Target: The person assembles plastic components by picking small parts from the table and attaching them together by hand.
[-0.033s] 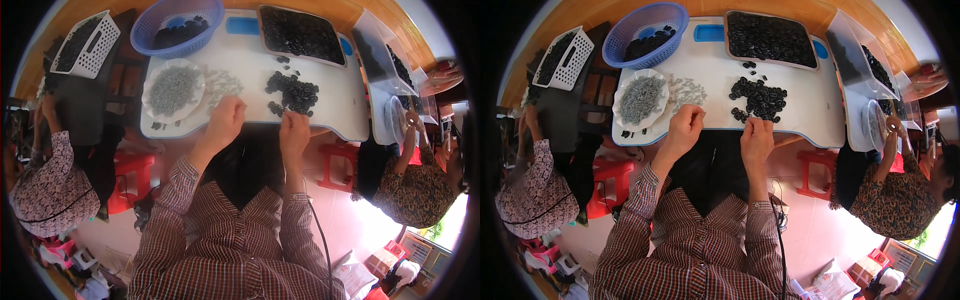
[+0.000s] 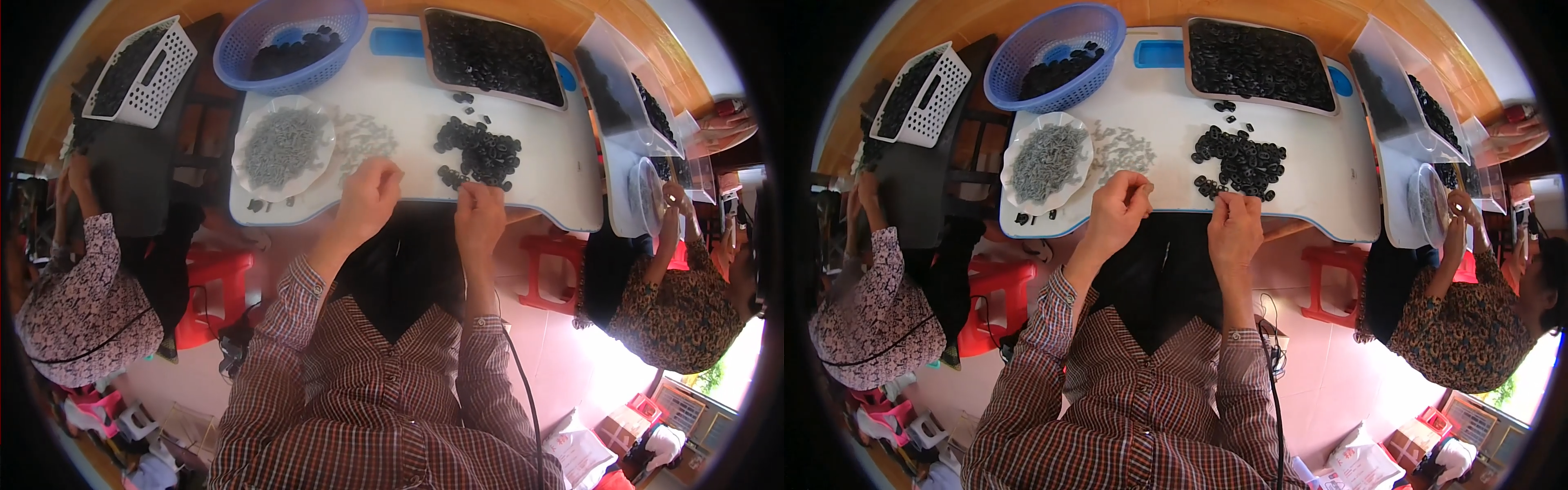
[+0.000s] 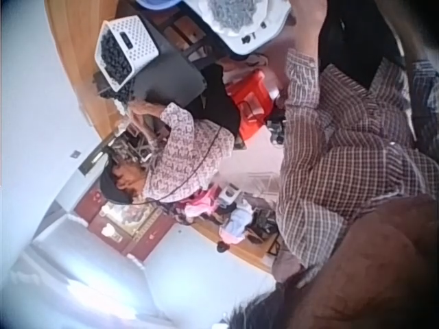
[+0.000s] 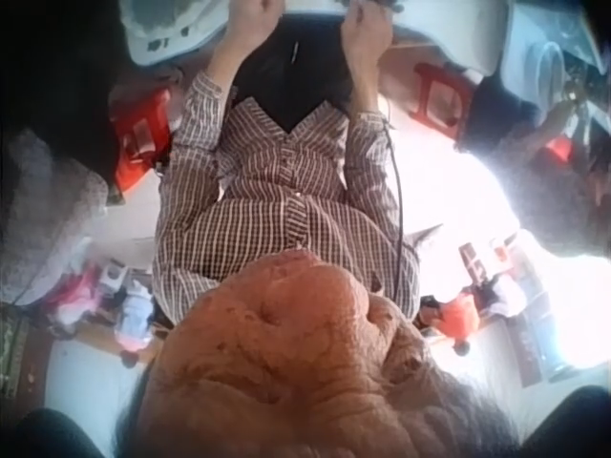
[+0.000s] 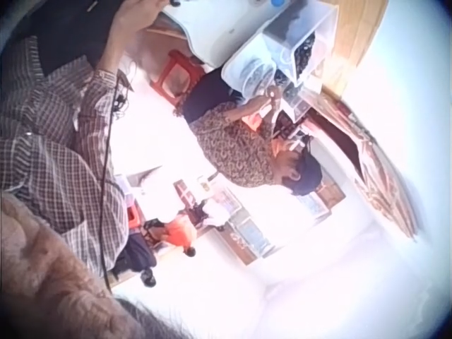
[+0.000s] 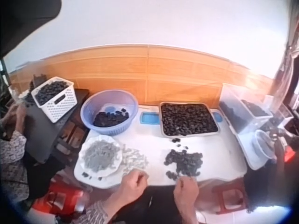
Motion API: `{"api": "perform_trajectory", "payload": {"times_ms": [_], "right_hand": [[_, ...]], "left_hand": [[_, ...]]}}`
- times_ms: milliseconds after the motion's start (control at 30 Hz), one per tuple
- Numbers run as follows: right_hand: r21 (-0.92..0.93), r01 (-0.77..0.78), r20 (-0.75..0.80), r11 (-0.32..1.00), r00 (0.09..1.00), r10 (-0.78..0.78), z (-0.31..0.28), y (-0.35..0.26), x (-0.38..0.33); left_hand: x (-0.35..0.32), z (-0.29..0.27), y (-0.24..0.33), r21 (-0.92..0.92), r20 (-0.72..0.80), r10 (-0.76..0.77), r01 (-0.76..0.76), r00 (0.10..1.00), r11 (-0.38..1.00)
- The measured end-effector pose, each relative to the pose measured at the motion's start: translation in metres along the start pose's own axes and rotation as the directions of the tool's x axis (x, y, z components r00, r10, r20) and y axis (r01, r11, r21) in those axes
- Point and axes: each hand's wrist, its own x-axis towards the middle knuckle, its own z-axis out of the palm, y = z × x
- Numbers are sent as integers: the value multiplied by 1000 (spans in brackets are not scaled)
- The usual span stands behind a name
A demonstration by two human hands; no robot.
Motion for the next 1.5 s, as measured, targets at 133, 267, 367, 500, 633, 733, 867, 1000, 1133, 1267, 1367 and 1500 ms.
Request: {"api": "perform_trajectory", "payload": {"times_ms": [133, 267, 367, 500, 633, 733, 867, 1000, 1133, 1267, 1367, 1500], "right_hand": [[189, -56, 77, 980, 996, 42, 3, -6, -2], [91, -59, 4, 994, 998, 59, 5, -1, 1], [-7, -47, -15, 999, 999, 47, 4, 2, 4], [-110, 2, -6, 994, 1000, -3, 6, 1, 6], [-132, 31, -3, 991, 999, -32, 6, -3, 7], [-178, 45, 5, 983, 999, -45, 9, -2, 7], [-255, 62, 28, 965, 998, -56, 13, -2, 4], [-119, 22, -14, 993, 1000, -24, 13, 2, 1], [-153, 47, 12, 987, 999, -46, 9, 2, 2], [-239, 96, 88, 966, 993, -77, 10, 1, 4], [-326, 105, 107, 939, 992, -74, 15, 1, 1], [-250, 151, -42, 956, 985, -166, 23, 18, -7]], "left_hand": [[0, -3, 4, -530, 206, -370, 421, 906, 736], [-5, -4, 1, -705, 283, -403, 473, 871, 528], [-11, -1, -1, -742, 279, -385, 452, 880, 495], [-24, 2, 3, -744, 321, -415, 497, 852, 447], [-35, 4, 6, -738, 387, -417, 547, 822, 394], [-41, 6, 7, -754, 414, -400, 555, 817, 353], [-49, 9, 4, -788, 413, -373, 531, 831, 311], [-54, 11, 2, -774, 417, -384, 544, 824, 325], [-60, 14, -3, -752, 414, -390, 551, 822, 363], [-63, 15, -4, -750, 409, -365, 536, 836, 388], [-64, 16, -2, -755, 401, -363, 528, 841, 389], [-63, 15, 0, -751, 407, -362, 532, 839, 390]]}}
